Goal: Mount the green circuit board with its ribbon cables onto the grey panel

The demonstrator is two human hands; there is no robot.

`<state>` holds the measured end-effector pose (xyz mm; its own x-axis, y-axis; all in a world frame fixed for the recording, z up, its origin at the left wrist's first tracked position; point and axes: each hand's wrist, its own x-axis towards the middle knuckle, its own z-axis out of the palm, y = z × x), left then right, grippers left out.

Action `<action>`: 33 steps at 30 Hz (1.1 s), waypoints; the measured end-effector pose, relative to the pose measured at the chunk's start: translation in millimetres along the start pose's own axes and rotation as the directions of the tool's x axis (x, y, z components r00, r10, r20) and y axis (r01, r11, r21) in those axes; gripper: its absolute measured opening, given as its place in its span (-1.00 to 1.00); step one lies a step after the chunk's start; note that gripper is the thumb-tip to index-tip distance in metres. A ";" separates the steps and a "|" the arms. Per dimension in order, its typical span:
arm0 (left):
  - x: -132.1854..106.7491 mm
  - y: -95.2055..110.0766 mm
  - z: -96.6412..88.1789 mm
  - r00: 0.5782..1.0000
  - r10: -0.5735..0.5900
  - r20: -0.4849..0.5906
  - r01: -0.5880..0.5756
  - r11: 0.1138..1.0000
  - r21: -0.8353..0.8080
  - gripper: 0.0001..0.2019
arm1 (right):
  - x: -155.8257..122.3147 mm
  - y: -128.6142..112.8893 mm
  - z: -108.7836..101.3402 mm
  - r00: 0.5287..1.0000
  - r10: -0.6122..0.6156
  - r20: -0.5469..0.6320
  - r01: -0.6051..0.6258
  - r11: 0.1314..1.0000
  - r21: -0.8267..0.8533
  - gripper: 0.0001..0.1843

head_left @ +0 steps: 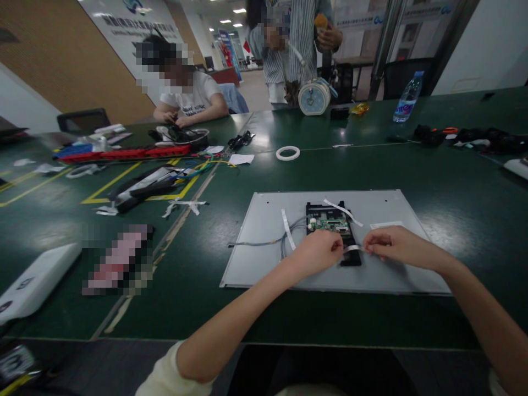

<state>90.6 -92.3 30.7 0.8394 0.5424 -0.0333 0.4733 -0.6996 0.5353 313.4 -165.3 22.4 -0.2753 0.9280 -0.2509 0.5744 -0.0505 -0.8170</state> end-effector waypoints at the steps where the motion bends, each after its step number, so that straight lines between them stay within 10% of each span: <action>1: -0.2 0.3 -1.5 1.000 -0.003 0.012 0.003 1.000 0.006 -0.82 | -1.6 -0.1 -2.0 1.000 0.010 0.001 -0.010 1.000 -0.013 -0.82; 7: -1.2 -11.5 -39.2 0.991 0.015 0.132 0.002 0.991 -0.133 -0.80 | -6.1 1.8 -8.7 0.998 0.027 -0.062 -0.028 0.999 -0.017 -0.78; 10: -2.9 -42.0 -68.3 0.985 -0.139 -0.102 0.129 0.987 -0.093 -0.79 | -5.3 0.0 -7.7 0.982 0.011 -0.190 -0.020 0.999 -0.049 -0.75; 14: -7.7 -93.7 -88.2 0.803 -0.310 -0.510 0.387 0.921 0.050 -0.76 | -3.7 -7.4 -2.8 0.935 -0.104 -0.338 0.028 0.975 -0.222 -0.76; 20: -3.7 -129.2 -76.4 0.861 -0.374 -0.345 0.415 0.909 0.050 -0.74 | 2.1 -17.9 15.2 0.836 -0.415 -0.358 0.222 0.854 -0.471 -0.72; 33: -5.6 -119.0 -80.5 0.896 -0.364 -0.255 0.284 0.910 -0.301 -0.90 | 7.3 -22.0 30.7 0.751 -0.593 -0.291 0.386 0.752 -0.534 -0.70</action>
<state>8.1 25.4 35.2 0.5116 0.8592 -0.0096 0.5891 -0.3426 0.7318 275.1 -168.8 22.6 -0.3225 0.8343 0.4470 0.7374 0.5176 -0.4340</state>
